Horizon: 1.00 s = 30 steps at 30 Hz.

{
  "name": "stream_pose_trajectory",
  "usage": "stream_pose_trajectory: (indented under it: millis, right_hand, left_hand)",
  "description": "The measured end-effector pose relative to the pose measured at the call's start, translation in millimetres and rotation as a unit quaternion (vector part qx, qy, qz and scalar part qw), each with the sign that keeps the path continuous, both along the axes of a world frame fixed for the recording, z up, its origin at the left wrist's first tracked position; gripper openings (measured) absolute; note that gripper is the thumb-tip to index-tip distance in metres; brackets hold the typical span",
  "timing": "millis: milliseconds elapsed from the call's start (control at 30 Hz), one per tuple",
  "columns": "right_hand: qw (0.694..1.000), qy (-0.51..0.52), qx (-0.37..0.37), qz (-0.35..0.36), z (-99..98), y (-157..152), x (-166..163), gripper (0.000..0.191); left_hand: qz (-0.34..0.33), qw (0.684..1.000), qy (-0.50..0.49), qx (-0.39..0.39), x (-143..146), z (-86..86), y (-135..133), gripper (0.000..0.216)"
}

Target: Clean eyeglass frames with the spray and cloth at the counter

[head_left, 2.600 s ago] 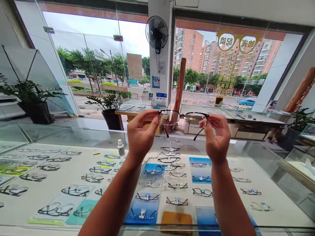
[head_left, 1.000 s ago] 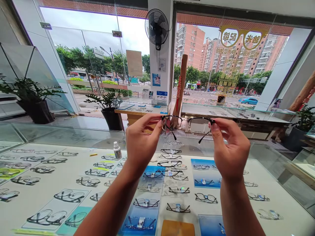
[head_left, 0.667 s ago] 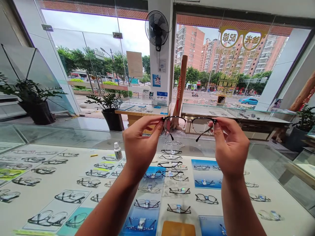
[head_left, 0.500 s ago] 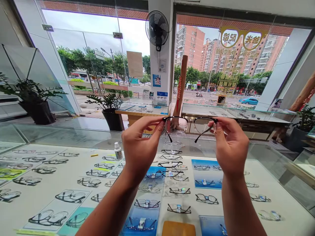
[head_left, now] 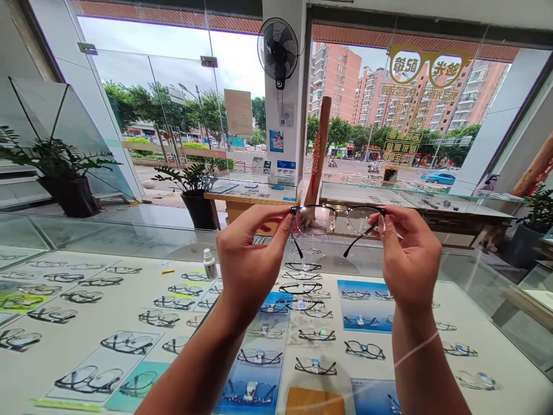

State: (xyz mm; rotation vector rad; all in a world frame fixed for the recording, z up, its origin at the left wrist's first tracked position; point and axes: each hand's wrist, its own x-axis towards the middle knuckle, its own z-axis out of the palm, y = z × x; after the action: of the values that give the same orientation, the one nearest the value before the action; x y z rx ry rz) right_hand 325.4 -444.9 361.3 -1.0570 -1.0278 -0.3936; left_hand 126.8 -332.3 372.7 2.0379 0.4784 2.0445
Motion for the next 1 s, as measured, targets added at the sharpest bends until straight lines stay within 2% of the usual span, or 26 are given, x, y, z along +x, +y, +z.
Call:
stream_pose_trajectory:
  millis: [300, 600, 1000]
  right_hand:
    - [1.0, -0.023, -0.005, -0.013, 2.0, -3.9, -7.7, 0.015]
    - [1.0, -0.024, -0.008, -0.014, 2.7, -6.4, -9.5, 0.016]
    - [0.999, -0.031, -0.008, -0.021, 5.6, -12.3, -19.0, 0.012]
  left_hand:
    - [-0.022, 0.999, -0.017, -0.036, 3.8, -1.3, 14.6, 0.012]
    - [-0.038, 0.997, -0.017, -0.064, 6.2, 0.0, 15.8, 0.012]
    - [-0.052, 0.997, -0.011, -0.05, 8.7, -2.3, 25.8, 0.013]
